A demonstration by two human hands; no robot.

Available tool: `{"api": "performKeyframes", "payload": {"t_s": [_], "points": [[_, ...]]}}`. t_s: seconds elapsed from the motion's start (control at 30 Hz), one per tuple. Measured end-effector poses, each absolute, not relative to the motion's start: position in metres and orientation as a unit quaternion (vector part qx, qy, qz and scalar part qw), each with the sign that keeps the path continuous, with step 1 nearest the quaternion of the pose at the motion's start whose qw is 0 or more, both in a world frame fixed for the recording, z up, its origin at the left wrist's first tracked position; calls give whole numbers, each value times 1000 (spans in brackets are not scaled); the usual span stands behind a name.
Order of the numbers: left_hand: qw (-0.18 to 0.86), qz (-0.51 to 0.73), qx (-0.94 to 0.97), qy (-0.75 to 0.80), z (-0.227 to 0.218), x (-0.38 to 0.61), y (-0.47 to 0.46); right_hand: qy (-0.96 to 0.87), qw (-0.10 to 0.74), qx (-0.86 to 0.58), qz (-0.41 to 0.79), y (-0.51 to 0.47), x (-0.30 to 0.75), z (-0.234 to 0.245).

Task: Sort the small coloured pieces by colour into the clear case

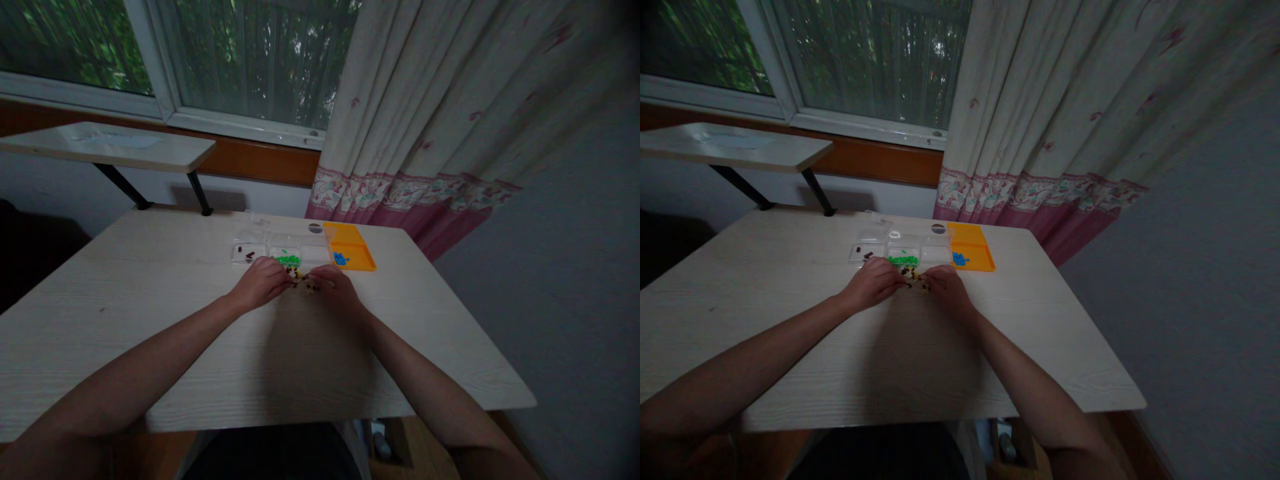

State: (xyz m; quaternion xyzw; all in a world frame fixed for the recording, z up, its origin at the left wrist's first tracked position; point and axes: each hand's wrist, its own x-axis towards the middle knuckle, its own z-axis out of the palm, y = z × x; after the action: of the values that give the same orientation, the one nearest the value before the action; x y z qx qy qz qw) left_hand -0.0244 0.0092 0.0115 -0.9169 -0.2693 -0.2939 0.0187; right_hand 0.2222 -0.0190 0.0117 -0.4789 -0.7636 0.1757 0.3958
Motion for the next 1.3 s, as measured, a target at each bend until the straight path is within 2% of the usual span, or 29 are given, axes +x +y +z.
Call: {"api": "performKeyframes", "payload": {"t_s": [0.33, 0.6, 0.77, 0.97, 1.3], "points": [[34, -350, -869, -349, 19, -51, 17, -808, 375, -448, 78, -9, 241, 12], [17, -397, -815, -421, 14, -64, 35, -843, 261, -471, -11, -11, 252, 18], [20, -405, -791, -458, 8, -71, 44, -838, 223, -495, -52, -13, 256, 19], [23, -416, -764, -493, 0, -77, 52, -844, 188, -498, -60, -14, 257, 19], [31, -419, -741, -523, -5, -80, 55, -845, 180, -500, -63, -18, 250, 23]]}}
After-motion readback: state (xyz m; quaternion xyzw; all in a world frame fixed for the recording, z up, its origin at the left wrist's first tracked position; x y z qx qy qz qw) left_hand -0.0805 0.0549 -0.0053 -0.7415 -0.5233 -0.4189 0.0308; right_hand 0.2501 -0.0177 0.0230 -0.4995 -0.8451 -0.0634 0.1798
